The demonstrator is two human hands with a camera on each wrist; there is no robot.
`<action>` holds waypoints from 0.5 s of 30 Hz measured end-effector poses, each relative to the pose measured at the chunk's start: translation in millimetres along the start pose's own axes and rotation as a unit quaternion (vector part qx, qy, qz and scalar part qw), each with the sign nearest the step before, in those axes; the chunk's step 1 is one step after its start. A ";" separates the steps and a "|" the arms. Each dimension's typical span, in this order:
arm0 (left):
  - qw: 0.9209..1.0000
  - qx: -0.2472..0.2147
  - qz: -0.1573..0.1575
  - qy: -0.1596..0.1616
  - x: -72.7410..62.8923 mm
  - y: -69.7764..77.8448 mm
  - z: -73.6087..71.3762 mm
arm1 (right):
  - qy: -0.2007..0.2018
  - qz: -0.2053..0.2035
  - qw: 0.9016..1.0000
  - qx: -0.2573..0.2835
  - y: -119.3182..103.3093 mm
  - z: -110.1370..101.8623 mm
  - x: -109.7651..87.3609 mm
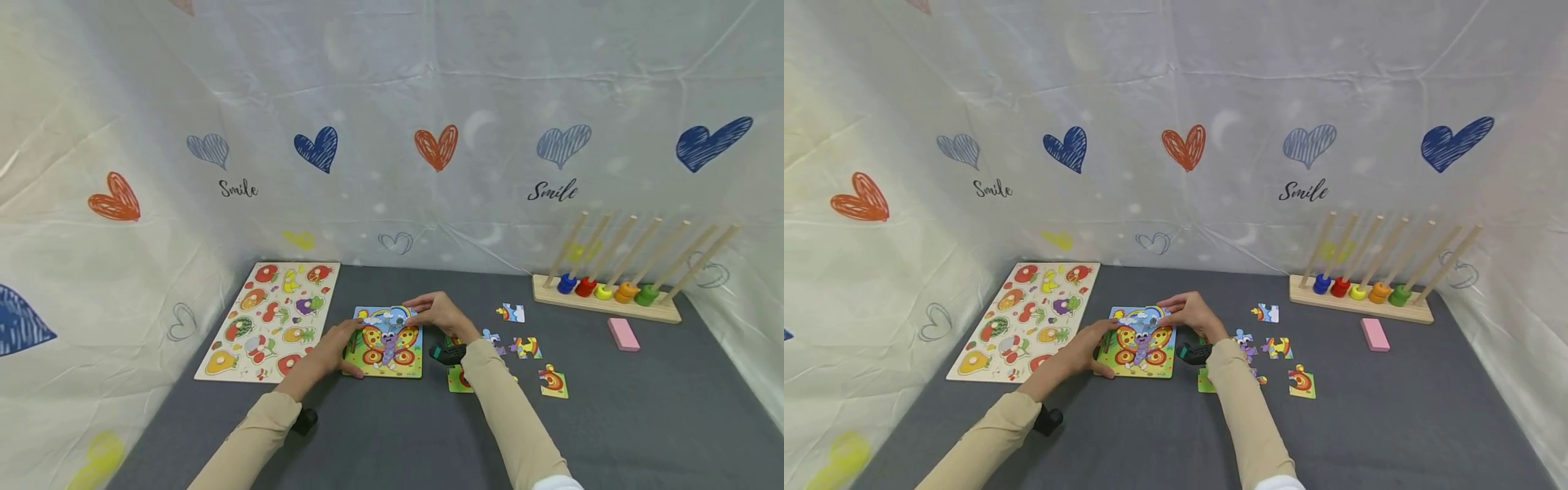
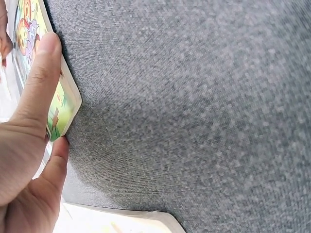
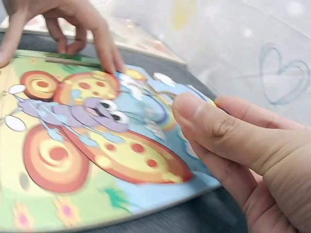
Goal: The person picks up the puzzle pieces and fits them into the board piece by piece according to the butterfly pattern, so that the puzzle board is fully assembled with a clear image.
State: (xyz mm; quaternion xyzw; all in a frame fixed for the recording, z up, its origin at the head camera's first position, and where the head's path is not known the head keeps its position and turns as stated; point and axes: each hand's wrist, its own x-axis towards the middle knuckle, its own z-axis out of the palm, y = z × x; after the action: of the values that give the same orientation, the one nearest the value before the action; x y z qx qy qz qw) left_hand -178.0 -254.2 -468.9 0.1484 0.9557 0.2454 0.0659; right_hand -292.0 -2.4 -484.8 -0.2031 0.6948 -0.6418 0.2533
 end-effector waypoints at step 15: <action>1.000 0.005 -0.001 -0.001 0.2 -0.4 0.7 | 0.065 0.003 0.981 -0.183 -10.9 35.7 14.9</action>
State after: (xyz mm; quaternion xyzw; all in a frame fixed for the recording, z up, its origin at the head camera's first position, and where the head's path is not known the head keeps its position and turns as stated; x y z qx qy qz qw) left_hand -178.2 -254.2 -469.7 0.1484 0.9570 0.2403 0.0665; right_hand -282.4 -40.6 -477.1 -0.2018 0.8158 -0.5152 0.1682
